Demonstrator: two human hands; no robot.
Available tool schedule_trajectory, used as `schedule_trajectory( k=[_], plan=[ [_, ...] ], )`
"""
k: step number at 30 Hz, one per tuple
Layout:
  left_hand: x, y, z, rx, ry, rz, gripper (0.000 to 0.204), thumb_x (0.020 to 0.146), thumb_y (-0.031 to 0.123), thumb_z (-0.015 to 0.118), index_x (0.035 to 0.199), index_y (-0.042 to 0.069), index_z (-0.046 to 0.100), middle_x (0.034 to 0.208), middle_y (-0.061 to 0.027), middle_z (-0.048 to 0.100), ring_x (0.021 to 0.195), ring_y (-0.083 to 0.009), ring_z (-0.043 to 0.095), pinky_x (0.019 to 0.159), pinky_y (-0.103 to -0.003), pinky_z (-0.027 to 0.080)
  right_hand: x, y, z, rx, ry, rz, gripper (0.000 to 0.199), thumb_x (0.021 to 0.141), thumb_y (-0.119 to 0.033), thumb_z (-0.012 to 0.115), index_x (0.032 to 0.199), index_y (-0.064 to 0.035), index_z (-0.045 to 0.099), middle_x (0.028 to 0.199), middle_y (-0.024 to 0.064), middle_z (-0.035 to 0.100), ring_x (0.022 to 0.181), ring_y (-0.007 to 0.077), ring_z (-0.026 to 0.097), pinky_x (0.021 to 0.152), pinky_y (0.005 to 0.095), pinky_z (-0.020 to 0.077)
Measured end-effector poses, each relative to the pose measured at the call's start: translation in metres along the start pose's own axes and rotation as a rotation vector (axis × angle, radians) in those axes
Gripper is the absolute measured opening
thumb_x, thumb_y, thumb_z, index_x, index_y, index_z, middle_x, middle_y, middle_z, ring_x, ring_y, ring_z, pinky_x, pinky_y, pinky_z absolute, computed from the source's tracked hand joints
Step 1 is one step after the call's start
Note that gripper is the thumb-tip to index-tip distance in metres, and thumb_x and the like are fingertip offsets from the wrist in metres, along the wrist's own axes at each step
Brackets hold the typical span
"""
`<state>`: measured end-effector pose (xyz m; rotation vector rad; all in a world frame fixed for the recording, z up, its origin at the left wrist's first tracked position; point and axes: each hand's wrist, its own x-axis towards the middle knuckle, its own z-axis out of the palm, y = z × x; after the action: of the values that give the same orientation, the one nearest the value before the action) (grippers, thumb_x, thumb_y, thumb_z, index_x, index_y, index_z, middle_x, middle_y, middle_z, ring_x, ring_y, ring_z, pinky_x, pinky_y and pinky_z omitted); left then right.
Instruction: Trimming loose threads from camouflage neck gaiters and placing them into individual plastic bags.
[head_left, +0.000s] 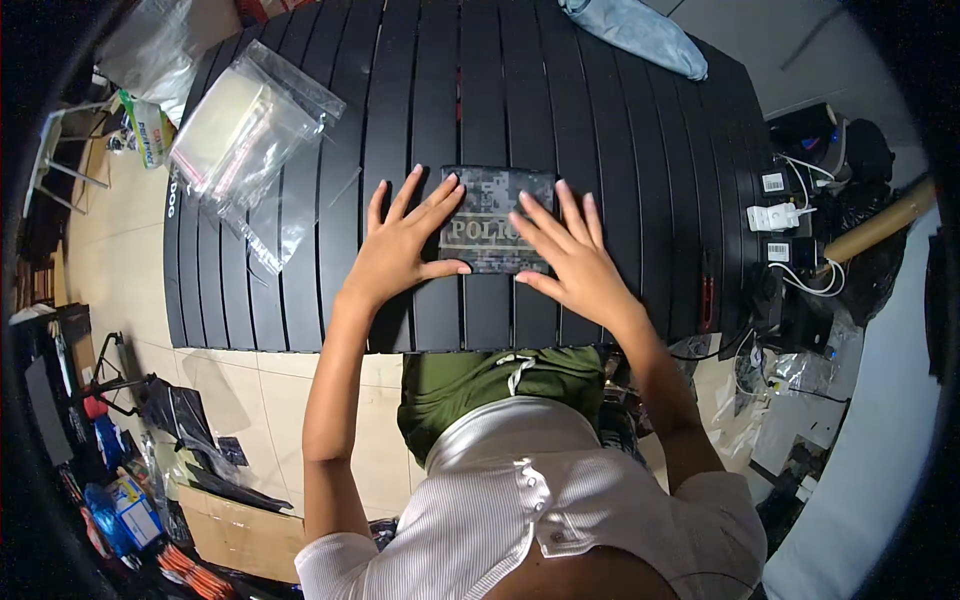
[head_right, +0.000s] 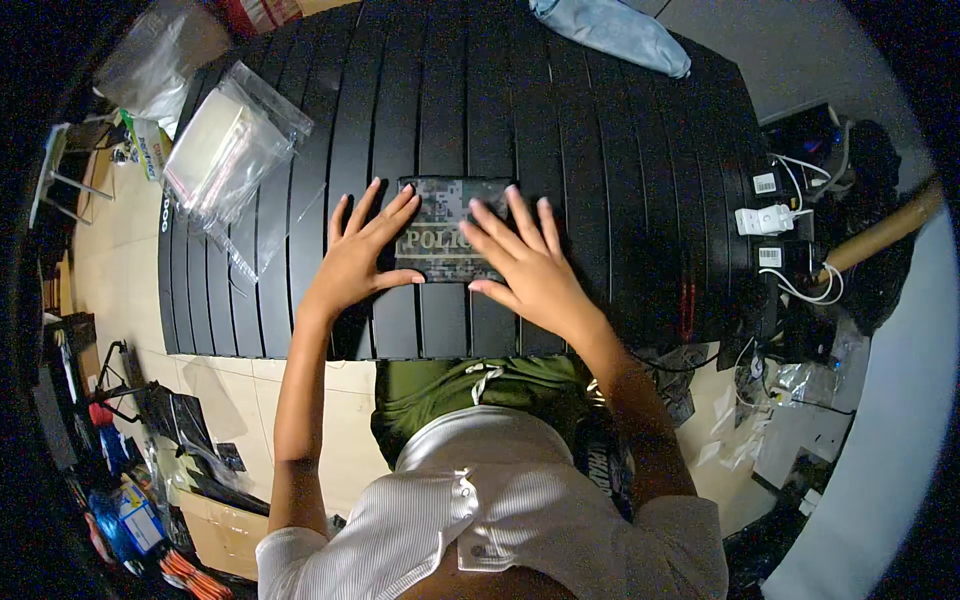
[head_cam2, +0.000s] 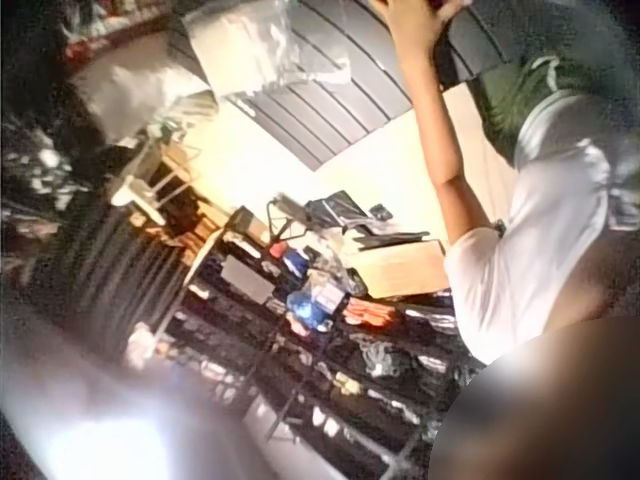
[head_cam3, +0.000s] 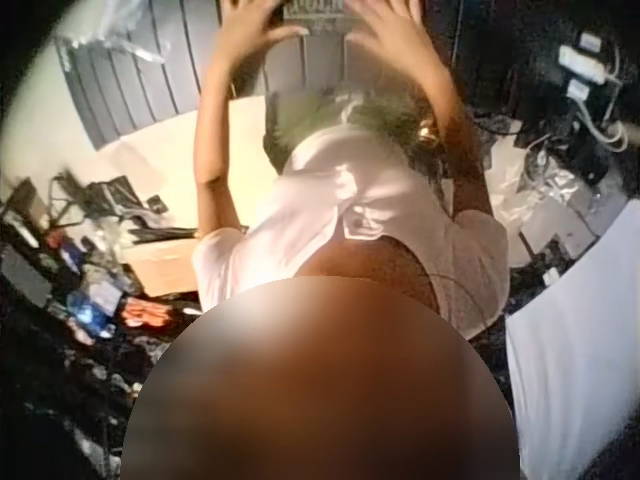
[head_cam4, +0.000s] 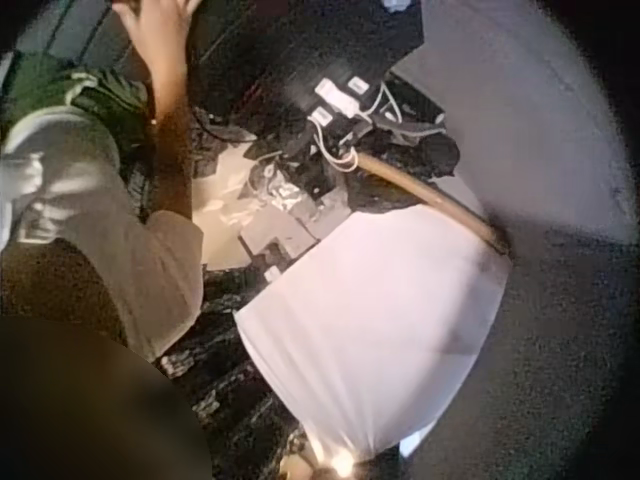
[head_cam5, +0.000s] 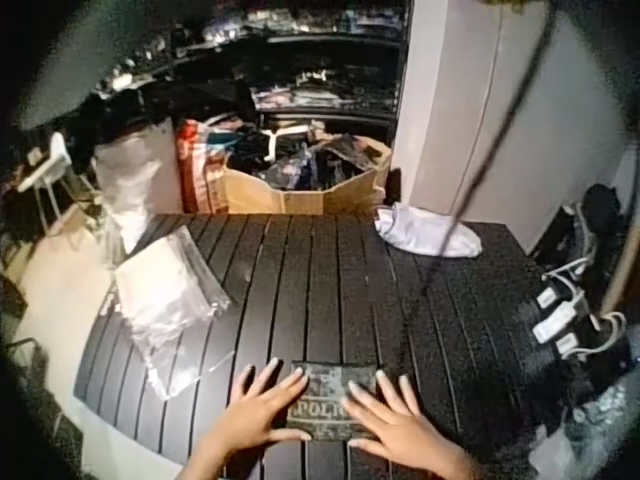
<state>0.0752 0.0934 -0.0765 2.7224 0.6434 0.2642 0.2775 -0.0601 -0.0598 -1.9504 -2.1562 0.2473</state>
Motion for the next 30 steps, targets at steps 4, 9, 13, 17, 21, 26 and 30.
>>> schedule_trajectory(
  k=[4, 9, 13, 17, 21, 26, 30],
  plan=[
    [0.001, 0.007, -0.006, -0.066, 0.009, 0.035, 0.079, 0.066, 0.05, 0.066, 0.132, 0.017, 0.04, 0.14, -0.0012, 0.034, 0.132, -0.0251, 0.024, 0.106, -0.05, 0.013, -0.007, 0.0, 0.016, 0.156, 0.239, -0.254, 0.034, 0.073, -0.01, 0.065, 0.106, -0.006, 0.062, 0.117, 0.0073, 0.057, 0.117, 0.0277, 0.047, 0.096, 0.0417, 0.0373],
    [-0.007, 0.037, -0.007, -0.128, 0.046, 0.26, 0.041, 0.077, 0.026, 0.062, 0.114, 0.011, 0.056, 0.126, -0.0049, 0.049, 0.123, -0.0213, 0.039, 0.103, -0.041, 0.028, -0.01, -0.006, 0.018, 0.086, 0.406, -0.317, 0.021, 0.07, -0.006, 0.061, 0.09, -0.0016, 0.065, 0.101, 0.0102, 0.062, 0.097, 0.0229, 0.058, 0.082, 0.0365, 0.046],
    [-0.016, 0.038, 0.009, -0.062, 0.13, 0.312, 0.03, 0.075, 0.014, 0.06, 0.104, 0.008, 0.061, 0.112, -0.0041, 0.059, 0.113, -0.0198, 0.05, 0.099, -0.035, 0.036, -0.01, -0.004, 0.021, 0.111, 0.407, -0.316, 0.021, 0.069, -0.006, 0.061, 0.09, -0.0007, 0.064, 0.097, 0.0091, 0.061, 0.091, 0.0234, 0.058, 0.079, 0.0357, 0.0467],
    [-0.023, 0.036, 0.012, -0.086, 0.192, 0.336, 0.03, 0.072, 0.009, 0.057, 0.102, 0.007, 0.062, 0.109, -0.0051, 0.061, 0.109, -0.0197, 0.054, 0.097, -0.035, 0.039, -0.015, -0.003, 0.024, 0.198, 0.455, -0.265, 0.023, 0.063, 0.002, 0.067, 0.086, -0.0003, 0.064, 0.084, 0.0072, 0.059, 0.077, 0.0227, 0.056, 0.067, 0.0345, 0.0469],
    [-0.028, 0.033, 0.009, -0.103, 0.224, 0.339, 0.029, 0.073, 0.008, 0.055, 0.101, 0.006, 0.063, 0.109, -0.0065, 0.061, 0.106, -0.0208, 0.056, 0.094, -0.034, 0.043, -0.018, 0.0, 0.023, 0.175, 0.457, -0.292, 0.023, 0.063, 0.001, 0.068, 0.086, -0.0007, 0.064, 0.079, 0.0058, 0.056, 0.073, 0.0216, 0.054, 0.065, 0.0336, 0.0453],
    [-0.039, 0.033, 0.01, -0.107, 0.24, 0.313, 0.03, 0.07, 0.003, 0.057, 0.099, 0.007, 0.065, 0.109, -0.0069, 0.061, 0.105, -0.0216, 0.057, 0.09, -0.035, 0.046, -0.021, 0.003, 0.021, 0.15, 0.422, -0.326, 0.023, 0.063, -0.001, 0.069, 0.086, -0.0011, 0.064, 0.081, 0.0055, 0.056, 0.074, 0.0211, 0.054, 0.066, 0.0335, 0.0447],
    [-0.046, 0.035, 0.014, -0.092, 0.247, 0.318, 0.03, 0.07, 0.003, 0.058, 0.1, 0.007, 0.064, 0.111, -0.007, 0.06, 0.106, -0.0222, 0.056, 0.089, -0.035, 0.047, -0.027, 0.004, 0.022, 0.131, 0.394, -0.336, 0.023, 0.064, -0.006, 0.064, 0.087, -0.0015, 0.065, 0.087, 0.0061, 0.057, 0.078, 0.0209, 0.055, 0.07, 0.0326, 0.0449]
  ],
)
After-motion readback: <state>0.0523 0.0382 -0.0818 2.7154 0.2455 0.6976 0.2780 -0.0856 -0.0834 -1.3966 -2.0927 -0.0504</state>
